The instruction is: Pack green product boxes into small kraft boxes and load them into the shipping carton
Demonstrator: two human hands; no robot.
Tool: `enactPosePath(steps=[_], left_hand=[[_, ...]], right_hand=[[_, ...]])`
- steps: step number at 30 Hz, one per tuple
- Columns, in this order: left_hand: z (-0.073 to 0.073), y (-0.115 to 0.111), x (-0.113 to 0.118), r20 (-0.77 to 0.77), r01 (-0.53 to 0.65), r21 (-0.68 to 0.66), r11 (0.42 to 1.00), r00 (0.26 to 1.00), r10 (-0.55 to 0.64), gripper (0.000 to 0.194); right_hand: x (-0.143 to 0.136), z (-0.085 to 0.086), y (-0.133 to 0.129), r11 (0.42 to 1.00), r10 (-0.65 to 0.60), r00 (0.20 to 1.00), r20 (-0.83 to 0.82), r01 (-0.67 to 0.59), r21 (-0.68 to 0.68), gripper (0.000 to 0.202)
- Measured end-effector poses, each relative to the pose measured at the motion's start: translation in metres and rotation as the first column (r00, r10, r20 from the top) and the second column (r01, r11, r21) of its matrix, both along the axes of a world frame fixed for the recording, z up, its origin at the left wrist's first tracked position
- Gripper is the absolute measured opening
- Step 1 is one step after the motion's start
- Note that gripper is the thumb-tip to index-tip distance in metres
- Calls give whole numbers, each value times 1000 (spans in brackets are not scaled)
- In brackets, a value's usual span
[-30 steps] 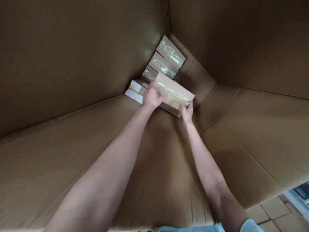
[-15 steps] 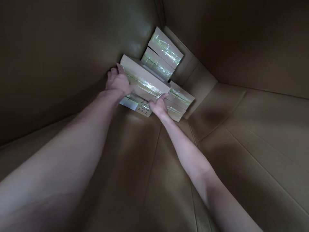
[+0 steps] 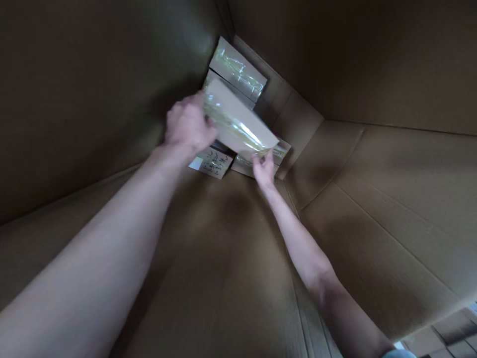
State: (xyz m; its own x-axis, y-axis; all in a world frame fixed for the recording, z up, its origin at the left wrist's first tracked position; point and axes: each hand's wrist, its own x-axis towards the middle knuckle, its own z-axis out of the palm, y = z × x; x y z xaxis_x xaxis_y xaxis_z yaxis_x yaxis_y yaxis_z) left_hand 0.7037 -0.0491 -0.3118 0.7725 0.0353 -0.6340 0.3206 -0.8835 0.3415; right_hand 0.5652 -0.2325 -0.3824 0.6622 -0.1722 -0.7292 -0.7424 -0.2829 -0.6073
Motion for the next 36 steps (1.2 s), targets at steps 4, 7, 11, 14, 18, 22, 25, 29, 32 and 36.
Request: enactPosePath(steps=[4,7,11,14,18,22,25,29,32,36], left_hand=[[-15,-66,10,66,41,-320,947,998,-21,65],[-67,-120,13,116,23,-451,892,993,34,73],[-155,-152,7,85,2,-491,871,995,45,82],[-201,-136,-1,-54,-53,-403,914,998,33,88],[-223,-102,-19,-81,54,-338,939,993,-86,68],[-219,-110,-48,-119,191,-300,935,965,-235,66],[-200,-142,-83,-177,243,-312,919,935,-307,77],[-149,-178,-133,-370,215,-347,913,863,-344,79],[-99,-183,-155,-407,200,-358,912,846,-345,71],[-26,-167,-158,-436,148,-296,944,858,-271,50]], right_hand=[[9,2,-73,963,-102,993,63,115,-244,98],[25,-14,-124,901,-139,987,76,158,-405,101],[42,-61,-168,891,-119,993,-14,101,-443,105],[50,-106,-175,937,11,994,-104,-47,-347,110],[58,-161,-166,954,203,959,-198,-239,-182,106],[61,-192,-166,956,226,944,-242,-262,-132,110],[57,-191,-174,960,234,943,-237,-262,-96,114],[41,-159,-181,968,230,947,-226,-247,-50,111],[21,-115,-171,973,188,952,-242,-214,-87,101],[-4,-34,-144,931,257,864,-433,-342,-130,78]])
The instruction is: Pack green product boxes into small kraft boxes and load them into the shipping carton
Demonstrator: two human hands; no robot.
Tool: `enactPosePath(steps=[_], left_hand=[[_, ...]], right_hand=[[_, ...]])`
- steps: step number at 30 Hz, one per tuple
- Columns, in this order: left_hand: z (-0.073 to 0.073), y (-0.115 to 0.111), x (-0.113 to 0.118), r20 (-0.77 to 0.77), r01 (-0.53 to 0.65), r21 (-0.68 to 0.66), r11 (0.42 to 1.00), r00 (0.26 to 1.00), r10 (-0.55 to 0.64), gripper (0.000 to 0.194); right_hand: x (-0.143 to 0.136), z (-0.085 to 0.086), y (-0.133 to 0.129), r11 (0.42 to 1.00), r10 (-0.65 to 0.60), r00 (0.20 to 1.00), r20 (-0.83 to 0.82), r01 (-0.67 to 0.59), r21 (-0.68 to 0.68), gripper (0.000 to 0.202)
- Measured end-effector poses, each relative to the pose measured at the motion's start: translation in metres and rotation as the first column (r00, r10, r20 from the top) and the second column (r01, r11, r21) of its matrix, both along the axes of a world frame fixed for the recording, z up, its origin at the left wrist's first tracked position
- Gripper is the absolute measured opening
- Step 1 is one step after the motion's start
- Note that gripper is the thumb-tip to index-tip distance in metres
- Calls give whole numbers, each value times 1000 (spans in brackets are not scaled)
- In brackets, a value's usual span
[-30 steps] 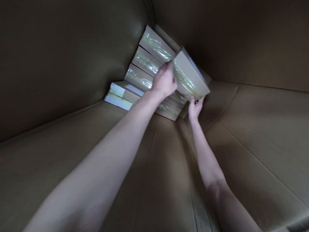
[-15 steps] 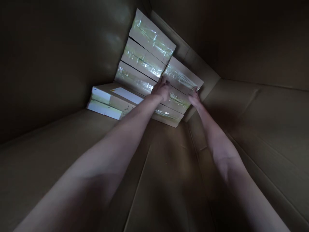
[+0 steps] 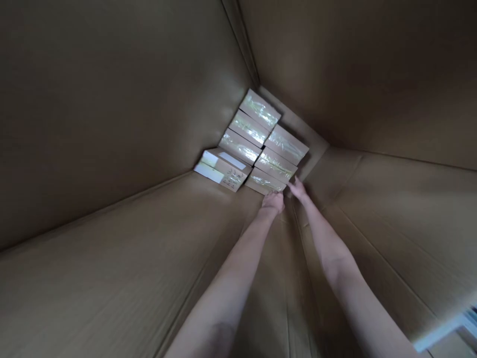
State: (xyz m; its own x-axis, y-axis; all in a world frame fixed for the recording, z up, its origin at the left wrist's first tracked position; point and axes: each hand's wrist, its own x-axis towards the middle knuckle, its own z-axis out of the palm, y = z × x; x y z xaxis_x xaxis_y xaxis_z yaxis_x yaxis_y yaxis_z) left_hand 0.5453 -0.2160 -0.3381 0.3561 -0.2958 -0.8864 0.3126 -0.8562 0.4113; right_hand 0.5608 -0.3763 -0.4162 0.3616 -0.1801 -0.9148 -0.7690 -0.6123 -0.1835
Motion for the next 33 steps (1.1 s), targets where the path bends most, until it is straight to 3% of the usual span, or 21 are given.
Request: enactPosePath(steps=[6,10,14,17,19,22,24,27,30,33], left_hand=[[117,31,20,93,-213,81,974,974,205,46],[207,51,15,205,-361,61,931,917,342,52],[305,63,-29,349,-463,-21,886,827,441,50],[369,66,-93,445,-566,-124,815,702,556,49],[402,65,-150,478,-668,-239,704,551,685,47],[441,54,-249,463,-785,-415,460,253,850,45],[462,36,-319,447,-825,-494,275,30,894,45],[486,-7,-416,425,-822,-569,-12,-307,852,47],[504,-60,-495,383,-745,-621,-244,-560,735,45],[518,-108,-551,347,-625,-660,-417,-746,569,40]], right_hand=[[-9,135,26,977,193,981,21,-194,89,43],[-2,220,26,939,301,945,130,-317,136,25],[0,306,17,906,318,885,340,-389,165,31],[-16,371,3,874,304,807,506,-448,189,35],[-36,411,-8,842,262,743,615,-487,230,37],[-76,464,-18,774,201,666,718,-558,301,42],[-108,496,-18,716,215,632,745,-620,319,45],[-163,533,-4,605,259,578,774,-722,336,45],[-227,555,21,414,354,489,797,-846,335,44],[-297,571,49,142,457,344,820,-938,315,44]])
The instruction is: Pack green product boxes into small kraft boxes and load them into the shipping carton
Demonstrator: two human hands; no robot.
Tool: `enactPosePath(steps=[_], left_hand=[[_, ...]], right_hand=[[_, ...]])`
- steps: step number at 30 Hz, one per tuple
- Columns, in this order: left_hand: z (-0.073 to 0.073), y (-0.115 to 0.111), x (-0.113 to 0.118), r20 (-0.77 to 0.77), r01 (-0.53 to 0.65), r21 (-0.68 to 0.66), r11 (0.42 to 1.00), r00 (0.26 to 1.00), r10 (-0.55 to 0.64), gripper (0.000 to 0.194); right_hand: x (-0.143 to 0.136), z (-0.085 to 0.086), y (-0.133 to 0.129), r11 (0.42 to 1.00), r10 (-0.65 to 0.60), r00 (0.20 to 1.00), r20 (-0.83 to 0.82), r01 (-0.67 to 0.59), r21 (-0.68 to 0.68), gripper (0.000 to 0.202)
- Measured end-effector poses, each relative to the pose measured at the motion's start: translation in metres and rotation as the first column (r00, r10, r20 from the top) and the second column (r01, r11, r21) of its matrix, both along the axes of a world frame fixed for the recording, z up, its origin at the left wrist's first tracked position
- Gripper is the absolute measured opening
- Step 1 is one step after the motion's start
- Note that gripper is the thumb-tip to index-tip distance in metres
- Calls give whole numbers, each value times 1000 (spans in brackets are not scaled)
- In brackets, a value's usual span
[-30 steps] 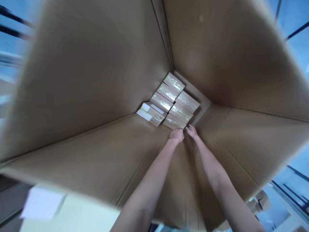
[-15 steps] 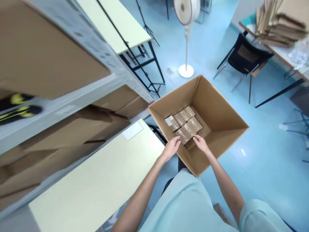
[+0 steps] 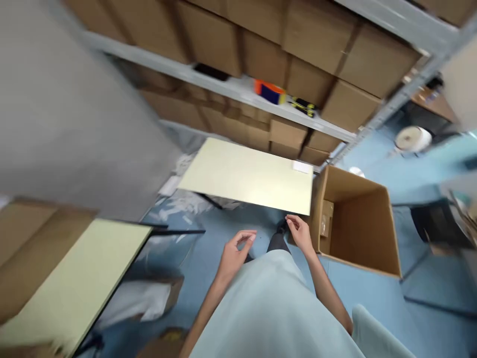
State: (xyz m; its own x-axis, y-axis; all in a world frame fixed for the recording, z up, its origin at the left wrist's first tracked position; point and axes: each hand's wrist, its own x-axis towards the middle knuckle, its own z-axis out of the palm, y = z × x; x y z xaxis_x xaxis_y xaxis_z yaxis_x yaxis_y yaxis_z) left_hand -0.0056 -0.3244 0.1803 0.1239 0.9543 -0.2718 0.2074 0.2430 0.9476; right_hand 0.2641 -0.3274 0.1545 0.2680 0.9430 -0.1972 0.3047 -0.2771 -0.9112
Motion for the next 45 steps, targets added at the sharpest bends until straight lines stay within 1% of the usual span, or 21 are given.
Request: enactPosePath(steps=[2,5,7,9,12,14,17,20,22,24,27,30,33,36,38,41,43,45], left_hand=[[9,-23,-28,34,-169,21,985,985,168,39],[24,-43,-64,62,-393,78,916,919,389,40],[35,-51,-86,74,-510,120,852,860,504,40],[47,-58,-106,77,-603,162,781,797,599,41],[62,-72,-129,54,-702,215,678,702,710,48],[69,-83,-139,49,-761,244,601,629,776,51],[72,-98,-148,58,-844,273,461,493,868,55],[69,-111,-156,52,-902,280,329,357,933,60],[65,-121,-161,45,-925,289,246,270,962,59],[63,-132,-165,34,-942,295,157,174,984,59],[62,-153,-167,17,-959,284,7,13,1000,66],[62,-177,-166,0,-955,269,-125,-130,992,75],[58,-204,-169,-4,-951,217,-222,-229,974,77],[52,-230,-182,-6,-938,168,-304,-310,951,75],[48,-248,-196,0,-928,155,-337,-342,940,73],[47,-278,-219,32,-928,162,-335,-335,942,71],[48,-301,-233,61,-922,196,-333,-328,943,72],[46,-328,-243,85,-901,229,-367,-357,930,72]], right_hand=[[-47,13,16,983,181,983,26,-181,29,44],[-111,35,36,913,390,918,74,-396,98,40],[-148,50,46,847,507,857,93,-516,131,37],[-179,62,54,767,618,780,102,-626,140,36],[-219,73,66,645,742,661,112,-749,149,34],[-243,77,73,571,802,588,106,-806,155,32],[-278,84,81,460,877,475,76,-874,156,30],[-308,90,85,347,930,362,58,-921,178,34],[-325,91,83,270,957,285,51,-942,198,37],[-340,89,79,194,977,208,44,-958,210,37],[-364,82,69,67,996,77,40,-977,201,32],[-395,81,53,-80,997,-75,31,-982,171,27],[-431,88,30,-212,977,-209,33,-962,174,25],[-466,99,1,-303,953,-297,58,-933,195,25],[-486,104,-21,-347,938,-339,75,-917,196,25],[-513,104,-62,-391,920,-379,99,-903,177,26],[-531,98,-92,-425,904,-413,109,-893,148,26],[-549,88,-125,-480,876,-470,105,-871,104,26]])
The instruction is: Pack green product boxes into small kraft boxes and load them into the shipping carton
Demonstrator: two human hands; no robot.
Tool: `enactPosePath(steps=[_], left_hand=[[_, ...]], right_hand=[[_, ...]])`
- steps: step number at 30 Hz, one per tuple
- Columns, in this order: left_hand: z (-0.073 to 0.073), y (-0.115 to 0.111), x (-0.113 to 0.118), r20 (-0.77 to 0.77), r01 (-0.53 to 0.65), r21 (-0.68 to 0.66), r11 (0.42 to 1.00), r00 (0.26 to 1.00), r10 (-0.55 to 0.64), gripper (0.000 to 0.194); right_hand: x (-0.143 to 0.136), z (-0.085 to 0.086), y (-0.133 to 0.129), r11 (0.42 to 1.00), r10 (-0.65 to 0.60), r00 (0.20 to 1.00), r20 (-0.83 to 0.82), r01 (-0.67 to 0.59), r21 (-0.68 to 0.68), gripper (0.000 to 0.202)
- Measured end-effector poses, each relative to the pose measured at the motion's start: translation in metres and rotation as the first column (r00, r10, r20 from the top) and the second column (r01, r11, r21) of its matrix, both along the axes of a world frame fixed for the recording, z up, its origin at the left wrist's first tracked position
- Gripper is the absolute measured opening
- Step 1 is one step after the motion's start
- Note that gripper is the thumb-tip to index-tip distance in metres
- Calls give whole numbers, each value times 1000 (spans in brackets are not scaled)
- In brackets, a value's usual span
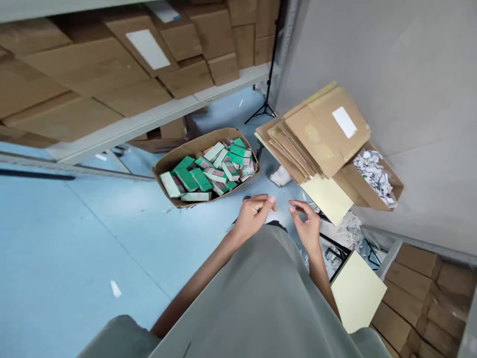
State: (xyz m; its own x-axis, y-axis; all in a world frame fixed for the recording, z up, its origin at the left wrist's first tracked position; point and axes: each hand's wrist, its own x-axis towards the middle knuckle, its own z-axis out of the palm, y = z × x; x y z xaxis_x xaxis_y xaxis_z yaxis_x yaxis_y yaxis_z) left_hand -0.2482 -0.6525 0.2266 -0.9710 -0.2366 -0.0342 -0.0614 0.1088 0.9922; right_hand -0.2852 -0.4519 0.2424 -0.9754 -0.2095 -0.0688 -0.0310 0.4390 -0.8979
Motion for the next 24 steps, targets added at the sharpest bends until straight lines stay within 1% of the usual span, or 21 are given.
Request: enactPosePath(steps=[2,5,7,10,12,15,17,19,21,22,24], left_hand=[[-6,-29,-4,-7,-70,6,998,998,70,71],[-21,-73,1,33,-209,10,978,978,208,73],[-32,-98,10,83,-320,3,947,944,319,75],[-45,-128,28,169,-470,-33,882,867,469,73],[-52,-144,40,210,-548,-74,833,808,550,71],[-63,-162,55,257,-637,-136,758,717,648,67],[-71,-171,61,304,-678,-169,715,654,692,63],[-78,-180,62,365,-700,-197,686,597,714,58],[-87,-188,58,419,-706,-218,674,556,718,52],[-94,-192,53,442,-703,-225,674,543,714,51],[-113,-200,38,478,-687,-236,687,533,698,52]], right_hand=[[-19,-12,-32,997,75,996,52,-76,8,27],[-43,-28,-77,978,206,971,118,-210,20,30],[-58,-37,-105,951,299,941,156,-307,26,31],[-76,-52,-143,899,422,881,214,-437,24,34],[-87,-63,-167,857,495,832,252,-515,19,36],[-102,-81,-203,778,596,745,300,-629,16,38],[-111,-94,-225,729,644,696,316,-684,21,39],[-122,-108,-246,691,677,663,321,-722,35,40],[-135,-128,-264,658,699,638,322,-750,58,40],[-144,-142,-272,645,706,629,326,-761,74,40],[-164,-176,-288,627,703,627,336,-769,123,41]])
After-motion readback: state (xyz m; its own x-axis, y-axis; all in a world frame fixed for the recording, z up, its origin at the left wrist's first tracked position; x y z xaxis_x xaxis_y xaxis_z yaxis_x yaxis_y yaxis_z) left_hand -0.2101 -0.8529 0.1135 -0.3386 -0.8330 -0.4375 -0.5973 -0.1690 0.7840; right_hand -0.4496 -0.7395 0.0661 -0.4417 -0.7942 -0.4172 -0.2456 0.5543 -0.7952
